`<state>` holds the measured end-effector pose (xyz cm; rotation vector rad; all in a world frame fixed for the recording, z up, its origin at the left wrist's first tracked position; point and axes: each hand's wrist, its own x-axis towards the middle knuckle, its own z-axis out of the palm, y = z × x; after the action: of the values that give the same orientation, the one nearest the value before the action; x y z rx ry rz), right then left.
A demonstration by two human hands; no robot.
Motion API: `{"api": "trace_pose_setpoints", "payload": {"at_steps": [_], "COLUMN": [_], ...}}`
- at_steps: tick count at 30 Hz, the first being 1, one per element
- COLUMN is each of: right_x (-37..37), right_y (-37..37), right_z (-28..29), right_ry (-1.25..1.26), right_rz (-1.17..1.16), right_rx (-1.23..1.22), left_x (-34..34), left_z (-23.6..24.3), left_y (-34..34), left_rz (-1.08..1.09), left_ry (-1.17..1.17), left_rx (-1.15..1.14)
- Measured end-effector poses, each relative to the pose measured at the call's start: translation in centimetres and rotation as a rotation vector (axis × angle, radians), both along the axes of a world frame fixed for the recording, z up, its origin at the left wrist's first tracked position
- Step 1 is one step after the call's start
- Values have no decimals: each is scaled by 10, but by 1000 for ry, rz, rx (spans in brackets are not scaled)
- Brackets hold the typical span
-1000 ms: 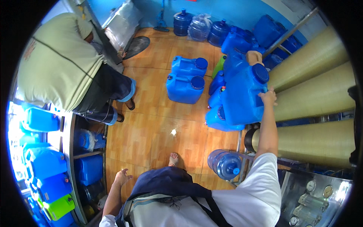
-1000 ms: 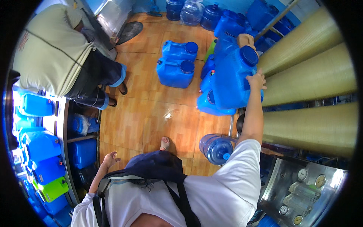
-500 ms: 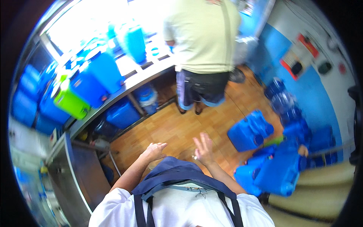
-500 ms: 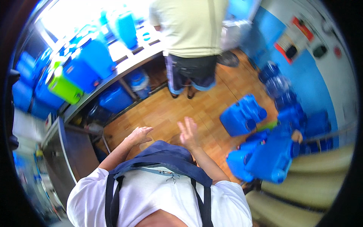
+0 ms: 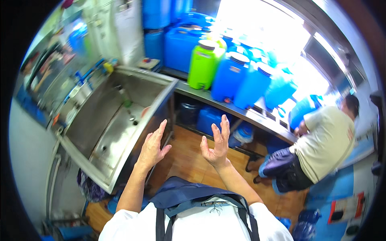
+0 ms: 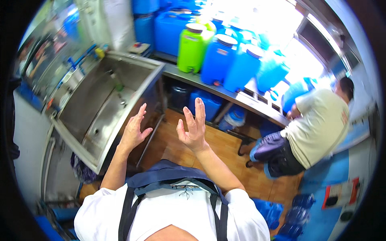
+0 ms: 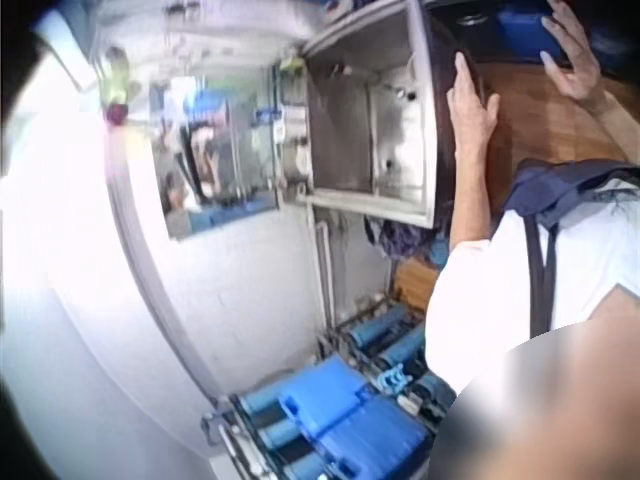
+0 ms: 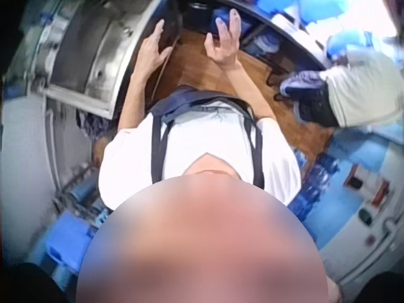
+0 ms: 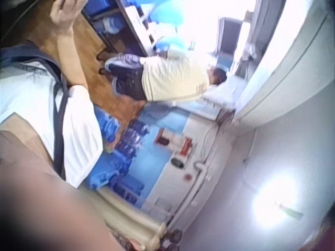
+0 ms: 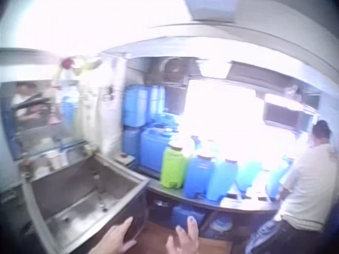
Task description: The person washes a blue plastic lid and a large blue water container in a stainless steel sink. They use a sponge and running water to scrub the items, rinse them, and place the lid on the container before setting it aside.
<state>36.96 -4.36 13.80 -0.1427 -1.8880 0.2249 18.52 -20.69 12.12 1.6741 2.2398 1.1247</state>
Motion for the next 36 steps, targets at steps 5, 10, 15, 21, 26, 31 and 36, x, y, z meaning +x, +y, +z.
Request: {"api": "trace_pose_setpoints", "payload": {"at_steps": [5,10,15,21,26,31,36], "right_x": [-112,-190,-245,-269,-274,-273,-275], "right_y": [-44,-100,-154,-200,-220,-235,-242], "right_z": [-12,-32,-55,-92,-104,-102,-99], "right_ry": [-106,-336,-549,-771,-787,-969,-990], "right_rz": [360,693,943,1204,1419,1414,1327], "right_rx": [-15,18,130,234,291,395,351], "left_x": [-49,-44,-22,41,116,145,125], "left_z": [-17,-44,-75,-140,-241,-310,-390], "left_y": [-94,-182,-246,-317,-311,-275,-270], "left_rz": [325,689,1289,1982,2184,2197,2234], "left_ry": [36,79,160,-4,-734,-1406,-1748], "left_rx": [-68,18,-33,27,618,945,1141]}}
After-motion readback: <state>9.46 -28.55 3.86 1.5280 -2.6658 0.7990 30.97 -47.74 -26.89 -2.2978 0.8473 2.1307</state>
